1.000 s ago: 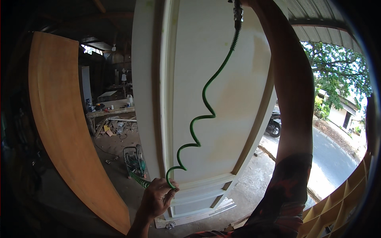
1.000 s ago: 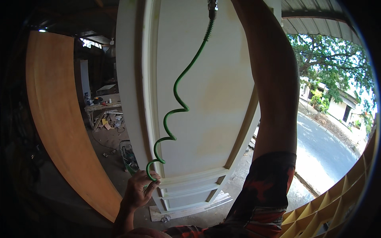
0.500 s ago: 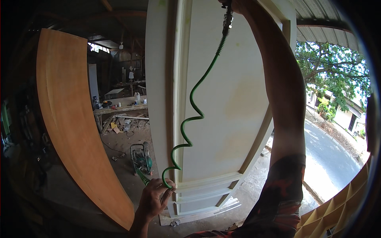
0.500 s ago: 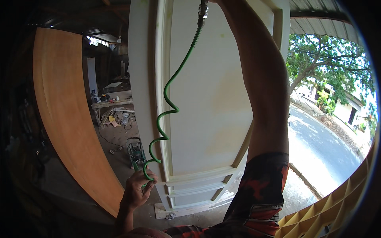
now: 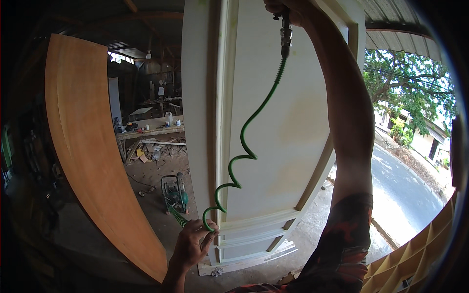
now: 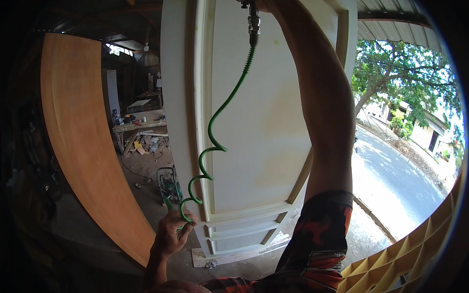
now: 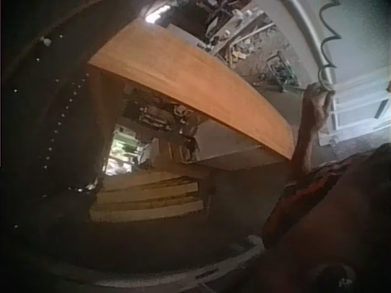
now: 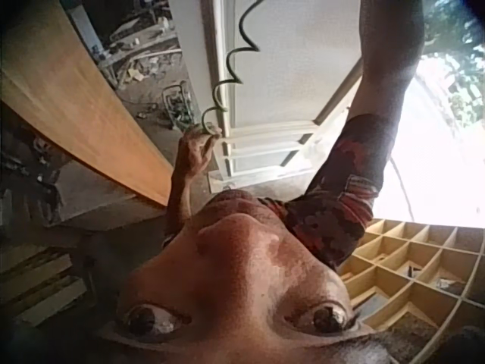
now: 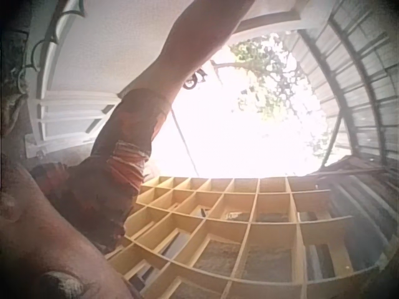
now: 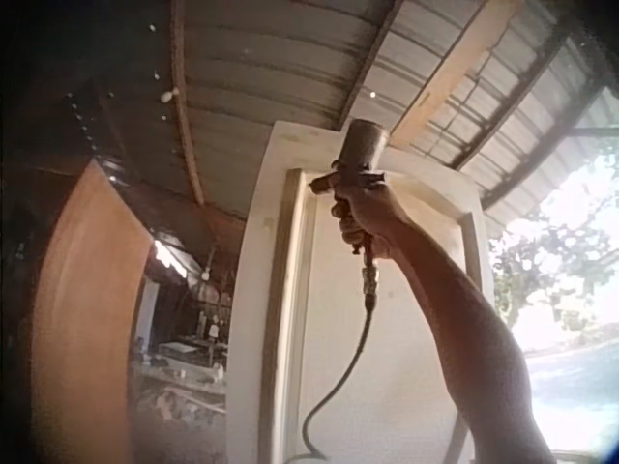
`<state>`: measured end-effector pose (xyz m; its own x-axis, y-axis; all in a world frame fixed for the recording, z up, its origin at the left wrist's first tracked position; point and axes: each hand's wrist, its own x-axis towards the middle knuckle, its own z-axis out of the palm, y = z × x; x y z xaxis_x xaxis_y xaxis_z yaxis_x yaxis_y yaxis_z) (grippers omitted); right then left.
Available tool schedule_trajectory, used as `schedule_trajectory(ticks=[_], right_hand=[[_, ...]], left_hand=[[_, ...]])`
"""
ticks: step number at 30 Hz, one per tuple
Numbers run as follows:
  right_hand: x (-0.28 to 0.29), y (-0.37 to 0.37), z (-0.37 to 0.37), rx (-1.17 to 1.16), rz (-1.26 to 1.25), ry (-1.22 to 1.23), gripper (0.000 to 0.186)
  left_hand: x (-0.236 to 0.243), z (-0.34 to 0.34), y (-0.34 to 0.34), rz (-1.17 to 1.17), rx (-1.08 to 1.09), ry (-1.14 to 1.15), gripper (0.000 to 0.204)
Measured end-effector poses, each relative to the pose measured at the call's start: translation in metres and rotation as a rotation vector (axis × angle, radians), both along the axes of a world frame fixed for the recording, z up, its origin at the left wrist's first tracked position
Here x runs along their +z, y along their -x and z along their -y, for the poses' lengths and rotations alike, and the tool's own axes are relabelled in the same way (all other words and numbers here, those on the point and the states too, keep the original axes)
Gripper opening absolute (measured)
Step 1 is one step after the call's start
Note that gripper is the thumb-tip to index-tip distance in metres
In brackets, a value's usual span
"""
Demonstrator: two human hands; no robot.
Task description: The person is spray painting a large white wooden panel using a pneumatic spray gun connected to a compressor. They apply paint to the recessed details and edges of the wood while using their left hand to steady the panel or point at areas as they work in an open workshop.
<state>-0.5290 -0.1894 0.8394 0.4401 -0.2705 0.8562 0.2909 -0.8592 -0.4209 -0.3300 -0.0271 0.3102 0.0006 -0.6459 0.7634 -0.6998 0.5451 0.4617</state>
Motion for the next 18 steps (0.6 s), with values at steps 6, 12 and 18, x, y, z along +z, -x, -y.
schedule_trajectory(ticks=[6, 12, 18], right_hand=[[-0.017, -0.001, -0.019, -0.100, -0.023, 0.033, 0.026], [0.001, 0.001, -0.006, -0.359, 0.192, 0.031, 0.024], [-0.009, 0.007, -0.007, -0.434, 0.154, 0.104, 0.026]], left_hand=[[0.000, 0.000, 0.001, 0.046, -0.006, -0.020, 0.012], [0.002, 0.004, 0.003, 0.018, -0.011, -0.010, 0.012], [-0.002, 0.012, 0.007, 0.028, -0.010, -0.016, 0.010]])
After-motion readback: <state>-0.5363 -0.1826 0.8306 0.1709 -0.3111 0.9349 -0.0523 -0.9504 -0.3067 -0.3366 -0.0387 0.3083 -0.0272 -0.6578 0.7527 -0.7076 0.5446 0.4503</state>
